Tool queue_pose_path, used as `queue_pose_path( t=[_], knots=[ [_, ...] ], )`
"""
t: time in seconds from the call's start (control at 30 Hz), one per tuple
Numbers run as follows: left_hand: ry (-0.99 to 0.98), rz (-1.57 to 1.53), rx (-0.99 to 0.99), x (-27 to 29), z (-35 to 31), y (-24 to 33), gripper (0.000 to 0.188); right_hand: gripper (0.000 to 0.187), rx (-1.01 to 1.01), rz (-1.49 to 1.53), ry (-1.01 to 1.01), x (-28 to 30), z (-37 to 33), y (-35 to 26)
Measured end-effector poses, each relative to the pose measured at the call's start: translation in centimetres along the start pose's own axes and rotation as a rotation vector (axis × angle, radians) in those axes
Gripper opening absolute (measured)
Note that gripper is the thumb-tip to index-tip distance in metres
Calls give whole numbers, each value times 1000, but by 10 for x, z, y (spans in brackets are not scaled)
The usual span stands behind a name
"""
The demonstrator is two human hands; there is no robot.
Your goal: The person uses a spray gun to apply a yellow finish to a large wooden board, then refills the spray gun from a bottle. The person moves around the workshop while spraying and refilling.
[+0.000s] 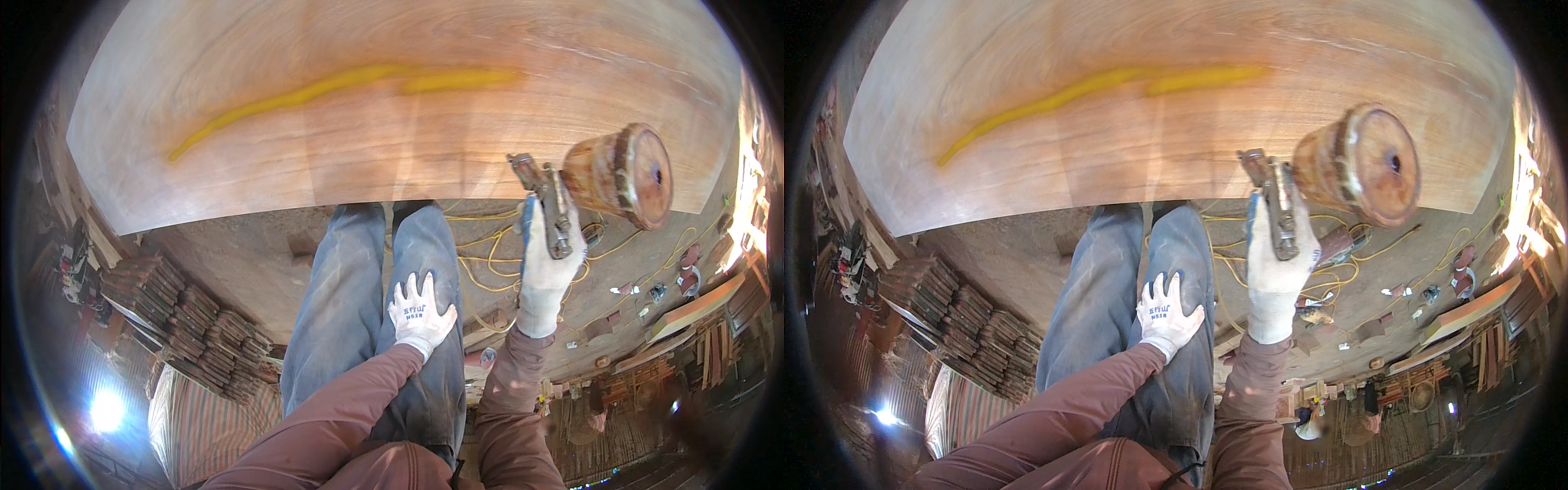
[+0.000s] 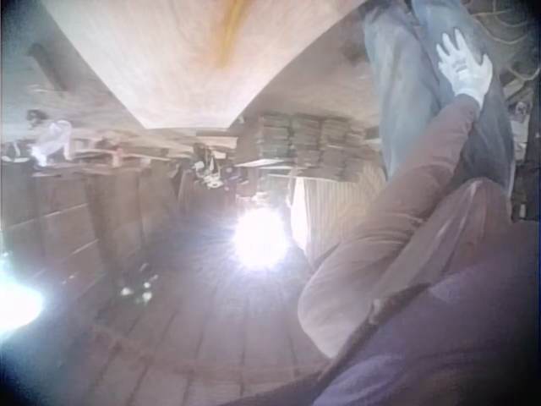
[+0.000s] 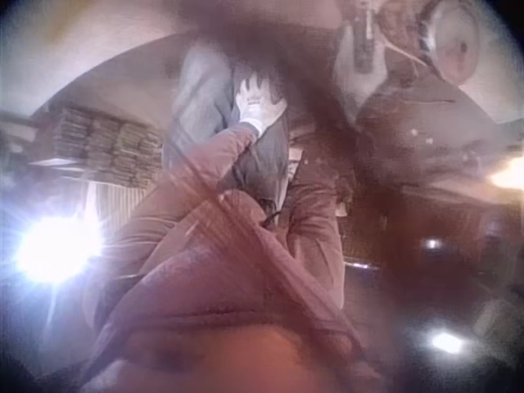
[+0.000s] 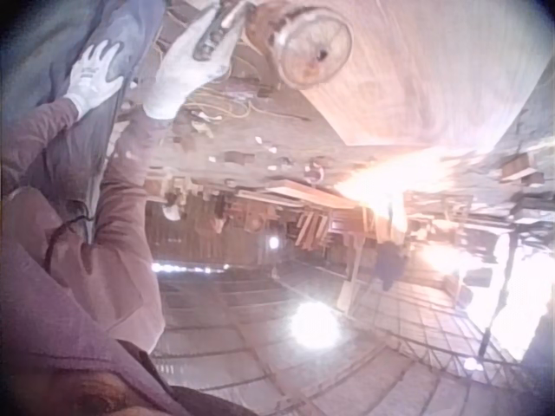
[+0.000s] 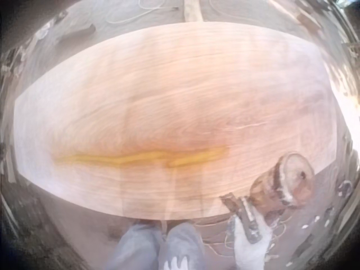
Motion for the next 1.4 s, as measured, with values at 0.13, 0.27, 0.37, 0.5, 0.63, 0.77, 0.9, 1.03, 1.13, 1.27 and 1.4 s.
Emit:
queue_pose_path(
  t=[0.13,0.27,0.37,0.5,0.63,0.77,0.9,1.03,1.13,1.27,1.4],
  knots=[
    [7,-14,5,1,-1,1,89,41,-5,-3,120,28,12,10],
    [13,-12,2,-1,0,2,89,37,90,18,249,38,18,6],
    [19,-2,-2,-2,0,3,89,39,131,-86,155,27,21,-3],
    [24,7,-1,-3,0,6,90,43,107,-51,-24,6,16,-18],
    [22,15,4,-4,1,9,89,43,9,44,-129,-6,18,-19],
    [16,12,16,-3,0,11,89,44,65,-1,-6,8,26,-17],
    [37,17,-1,-2,-1,13,90,34,45,99,120,31,33,-8],
    [74,15,-26,-6,0,11,92,39,47,-2,163,50,42,1],
    [70,14,-25,-5,0,13,92,38,66,-46,234,62,40,2],
    [69,17,-18,-7,1,11,92,35,71,-4,230,56,38,5],
    [74,14,-23,-9,0,11,92,31,54,46,85,42,32,-4]
  ],
)
Point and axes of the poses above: each hand's wrist, its own z-axis towards the middle knuckle, its own x-axis out of the back of the hand, y = z × x, the point moved 6 cm from there along z, towards the middle knuckle, and after that the axes turned 9 degrees about -z, right-handed, at the moved point
